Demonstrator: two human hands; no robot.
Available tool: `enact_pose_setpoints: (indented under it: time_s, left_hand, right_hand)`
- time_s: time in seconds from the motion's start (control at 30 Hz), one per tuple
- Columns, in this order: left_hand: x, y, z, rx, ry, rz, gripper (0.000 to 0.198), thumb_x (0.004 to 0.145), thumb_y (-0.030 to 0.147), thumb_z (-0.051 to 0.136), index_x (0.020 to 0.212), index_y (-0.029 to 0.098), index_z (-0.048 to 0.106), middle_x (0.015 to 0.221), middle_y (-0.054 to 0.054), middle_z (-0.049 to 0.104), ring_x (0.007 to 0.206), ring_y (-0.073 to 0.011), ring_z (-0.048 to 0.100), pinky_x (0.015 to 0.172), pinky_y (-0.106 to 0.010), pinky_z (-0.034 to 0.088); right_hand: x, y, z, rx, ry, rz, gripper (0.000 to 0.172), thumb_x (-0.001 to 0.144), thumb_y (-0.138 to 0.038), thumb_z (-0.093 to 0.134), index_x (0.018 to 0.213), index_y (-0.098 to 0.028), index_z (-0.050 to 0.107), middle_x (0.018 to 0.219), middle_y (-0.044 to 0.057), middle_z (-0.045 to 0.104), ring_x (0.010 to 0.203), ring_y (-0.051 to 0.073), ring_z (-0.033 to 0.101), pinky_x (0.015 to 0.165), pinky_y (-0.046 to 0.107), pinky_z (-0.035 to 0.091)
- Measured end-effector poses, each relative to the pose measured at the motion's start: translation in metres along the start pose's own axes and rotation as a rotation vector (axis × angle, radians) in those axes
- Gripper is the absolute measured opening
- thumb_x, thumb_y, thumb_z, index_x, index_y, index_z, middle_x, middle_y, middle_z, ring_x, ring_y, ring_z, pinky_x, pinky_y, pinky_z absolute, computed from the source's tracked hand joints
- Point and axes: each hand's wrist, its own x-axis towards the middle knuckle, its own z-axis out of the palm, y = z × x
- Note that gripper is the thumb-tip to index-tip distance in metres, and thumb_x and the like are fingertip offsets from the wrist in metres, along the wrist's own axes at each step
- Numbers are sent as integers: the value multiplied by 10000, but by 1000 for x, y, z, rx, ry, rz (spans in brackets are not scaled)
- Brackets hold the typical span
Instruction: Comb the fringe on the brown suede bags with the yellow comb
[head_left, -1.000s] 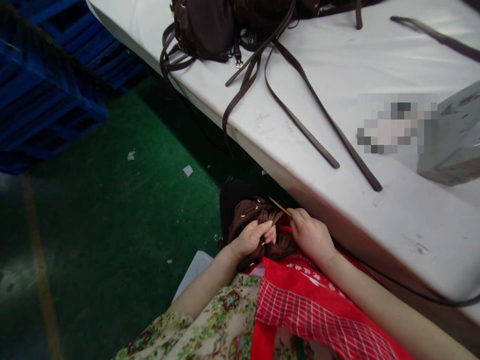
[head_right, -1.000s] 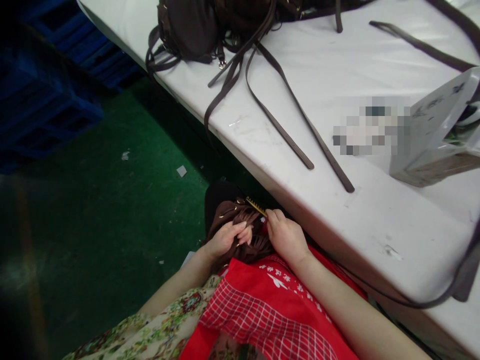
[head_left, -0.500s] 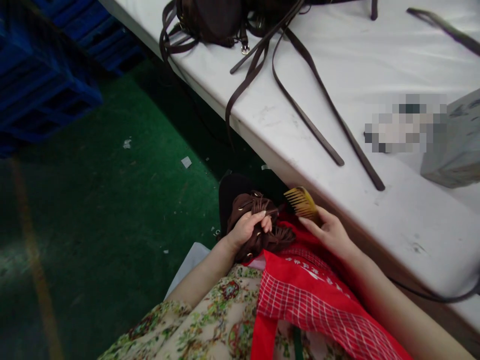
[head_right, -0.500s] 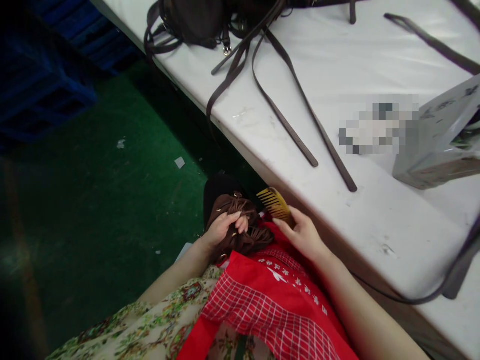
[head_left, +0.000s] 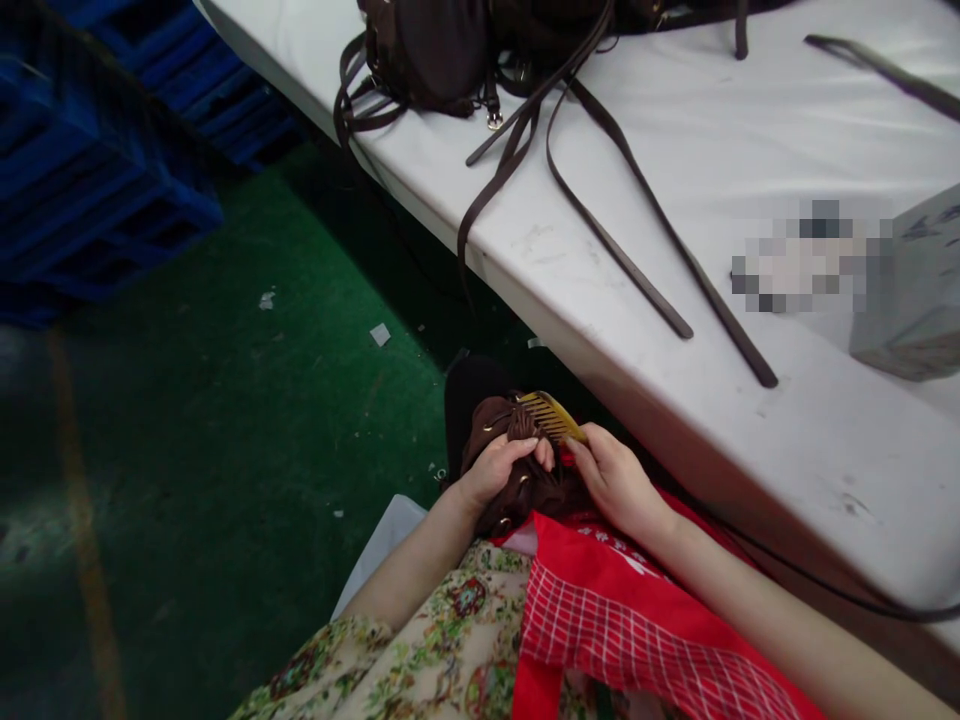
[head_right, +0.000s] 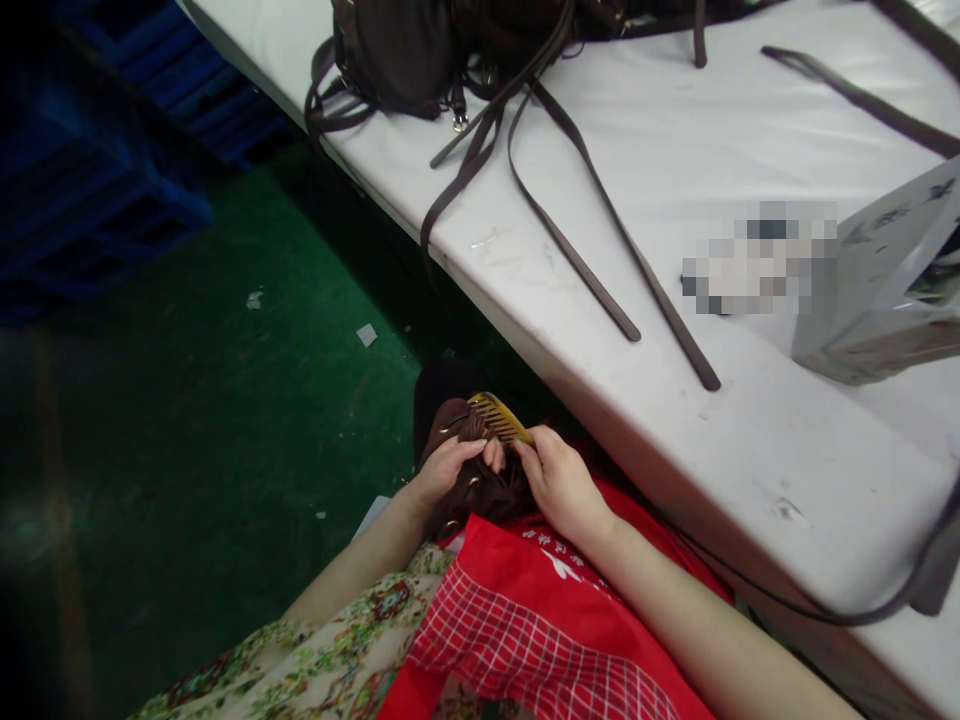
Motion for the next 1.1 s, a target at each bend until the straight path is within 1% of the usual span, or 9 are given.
enact_pose_setpoints:
  time_s: [0.33, 0.43, 0.5, 0.57, 0.67, 0.77, 0.83, 1.0, 1.1]
  left_hand:
    - [-1, -1, -2, 1, -52, -16, 269, 831, 346, 507, 674, 131, 547, 687, -62, 562, 703, -177, 521, 754, -320, 394]
    - [-2, 0, -2, 13, -94, -33, 288, 849, 347, 488, 652, 139, 516, 656, -53, 543, 691, -169, 513, 744, -314, 386]
    - [-2, 0, -2, 27, -114, -43, 314, 864, 351, 468, 622, 151, 479, 612, -36, 508, 670, -160, 499, 726, -308, 381]
    - [-2, -1, -2, 42, -118, -36, 337, 873, 360, 458, 598, 166, 434, 568, -10, 455, 631, -147, 472, 693, -301, 378]
    - [1, -5, 0, 83, -104, -1, 369, 881, 385, 449, 580, 179, 392, 544, 17, 398, 581, -126, 430, 654, -293, 367]
    - [3, -10, 3, 164, -61, 9, 410, 884, 424, 435, 557, 183, 377, 540, 22, 384, 569, -118, 415, 645, -290, 358]
    - [0, -10, 5, 198, -35, 6, 428, 877, 441, 436, 540, 189, 360, 525, 25, 370, 557, -115, 405, 630, -288, 353]
    - [-15, -5, 10, 261, -113, -28, 420, 879, 464, 448, 577, 174, 417, 545, 20, 392, 530, -103, 376, 569, -274, 316]
    - [-18, -2, 9, 302, -49, -2, 445, 894, 495, 432, 608, 156, 468, 605, -9, 458, 588, -114, 428, 613, -272, 354]
  right_hand:
    - [7, -6, 8, -172, -33, -49, 248, 980, -287, 341, 820, -198, 508, 799, 35, 566, 733, 163, 570, 709, 276, 452]
    - [8, -7, 6, -409, -11, -60, 222, 979, -259, 348, 898, -183, 540, 873, 50, 594, 739, 161, 591, 665, 267, 445]
    - [8, -7, 2, -634, 32, -45, 199, 968, -227, 368, 1036, -182, 550, 985, 64, 611, 785, 174, 609, 629, 274, 434]
    - [9, -6, -3, -818, 65, -15, 244, 957, -200, 383, 1154, -199, 526, 1077, 69, 606, 839, 188, 619, 607, 280, 425]
    - [11, -4, -5, -929, 30, 68, 283, 955, -194, 378, 1200, -215, 517, 1103, 71, 604, 809, 181, 632, 570, 278, 415]
    - [14, 3, -1, -890, -58, 151, 290, 961, -219, 367, 1206, -218, 522, 1083, 76, 610, 758, 170, 640, 557, 266, 416]
    - [18, 13, -1, -799, -79, 190, 286, 960, -240, 370, 1193, -222, 534, 1069, 82, 619, 763, 178, 644, 584, 267, 429]
    - [25, 48, -15, -531, -9, 342, 277, 957, -277, 379, 906, -196, 638, 824, 97, 681, 738, 213, 644, 678, 303, 447]
    - [18, 51, -21, -408, 16, 316, 286, 962, -301, 367, 858, -183, 606, 793, 85, 687, 723, 198, 641, 671, 286, 442]
